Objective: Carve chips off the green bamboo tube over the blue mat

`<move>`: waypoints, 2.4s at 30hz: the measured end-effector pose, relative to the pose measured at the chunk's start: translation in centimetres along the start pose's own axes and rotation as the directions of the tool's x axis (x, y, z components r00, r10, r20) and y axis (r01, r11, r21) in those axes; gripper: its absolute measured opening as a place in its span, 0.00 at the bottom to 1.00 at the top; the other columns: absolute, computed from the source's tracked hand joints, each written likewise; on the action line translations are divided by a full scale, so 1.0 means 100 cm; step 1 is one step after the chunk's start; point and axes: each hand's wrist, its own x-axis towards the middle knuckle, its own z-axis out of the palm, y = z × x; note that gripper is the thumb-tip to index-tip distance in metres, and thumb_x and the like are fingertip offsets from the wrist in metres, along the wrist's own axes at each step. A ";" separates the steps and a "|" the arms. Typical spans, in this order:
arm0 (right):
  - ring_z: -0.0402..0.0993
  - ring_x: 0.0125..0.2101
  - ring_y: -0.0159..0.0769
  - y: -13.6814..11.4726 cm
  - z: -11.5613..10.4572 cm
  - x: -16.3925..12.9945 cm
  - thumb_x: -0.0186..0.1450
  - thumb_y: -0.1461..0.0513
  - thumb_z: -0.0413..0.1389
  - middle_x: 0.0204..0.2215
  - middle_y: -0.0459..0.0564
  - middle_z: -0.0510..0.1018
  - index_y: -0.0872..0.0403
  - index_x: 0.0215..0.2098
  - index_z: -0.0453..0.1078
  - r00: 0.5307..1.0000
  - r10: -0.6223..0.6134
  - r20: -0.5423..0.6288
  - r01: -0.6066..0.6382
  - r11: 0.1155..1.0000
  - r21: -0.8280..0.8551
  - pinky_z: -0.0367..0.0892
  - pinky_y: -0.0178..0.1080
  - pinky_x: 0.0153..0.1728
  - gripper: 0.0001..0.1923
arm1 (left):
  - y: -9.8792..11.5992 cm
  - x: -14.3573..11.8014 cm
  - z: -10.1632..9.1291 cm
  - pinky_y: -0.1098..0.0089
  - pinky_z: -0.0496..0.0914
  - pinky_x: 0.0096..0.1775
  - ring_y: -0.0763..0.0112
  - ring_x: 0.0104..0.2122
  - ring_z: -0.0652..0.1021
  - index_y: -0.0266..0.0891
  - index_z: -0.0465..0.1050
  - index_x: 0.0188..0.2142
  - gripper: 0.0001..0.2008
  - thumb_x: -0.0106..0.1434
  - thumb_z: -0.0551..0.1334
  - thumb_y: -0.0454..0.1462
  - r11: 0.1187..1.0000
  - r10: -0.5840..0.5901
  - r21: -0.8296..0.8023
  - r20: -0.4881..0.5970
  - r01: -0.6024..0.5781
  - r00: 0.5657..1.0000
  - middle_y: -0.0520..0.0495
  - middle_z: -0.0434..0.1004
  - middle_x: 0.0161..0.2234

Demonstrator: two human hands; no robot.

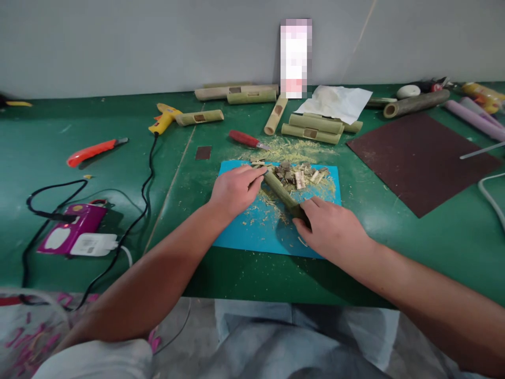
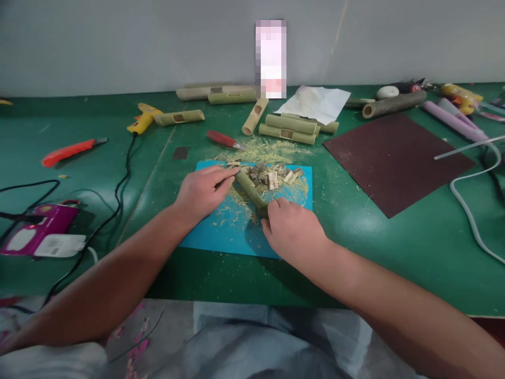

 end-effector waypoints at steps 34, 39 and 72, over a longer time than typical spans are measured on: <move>0.72 0.32 0.37 -0.001 -0.002 0.001 0.70 0.59 0.46 0.36 0.55 0.77 0.57 0.40 0.72 0.999 -0.001 0.046 0.001 1.000 0.005 0.50 0.39 0.25 0.14 | 0.027 -0.011 0.003 0.72 0.64 0.27 0.70 0.26 0.75 0.37 0.77 0.51 0.18 0.72 0.51 0.38 0.967 0.225 0.094 0.109 -0.236 0.968 0.45 0.78 0.29; 0.71 0.31 0.37 -0.001 0.000 0.001 0.69 0.59 0.46 0.35 0.54 0.77 0.57 0.39 0.72 1.000 -0.006 0.024 0.006 1.000 0.004 0.50 0.39 0.25 0.14 | 0.025 -0.004 0.001 0.70 0.70 0.31 0.68 0.30 0.78 0.37 0.79 0.49 0.17 0.70 0.53 0.37 0.990 0.138 -0.051 0.100 -0.134 0.985 0.43 0.81 0.33; 0.68 0.27 0.34 0.006 0.002 0.003 0.70 0.57 0.47 0.34 0.51 0.76 0.55 0.38 0.72 0.998 -0.013 -0.066 0.013 1.000 0.006 0.44 0.40 0.25 0.14 | 0.034 -0.012 -0.010 0.72 0.72 0.37 0.71 0.33 0.79 0.36 0.79 0.46 0.12 0.68 0.58 0.35 0.951 0.015 -0.309 0.068 0.007 0.998 0.47 0.81 0.34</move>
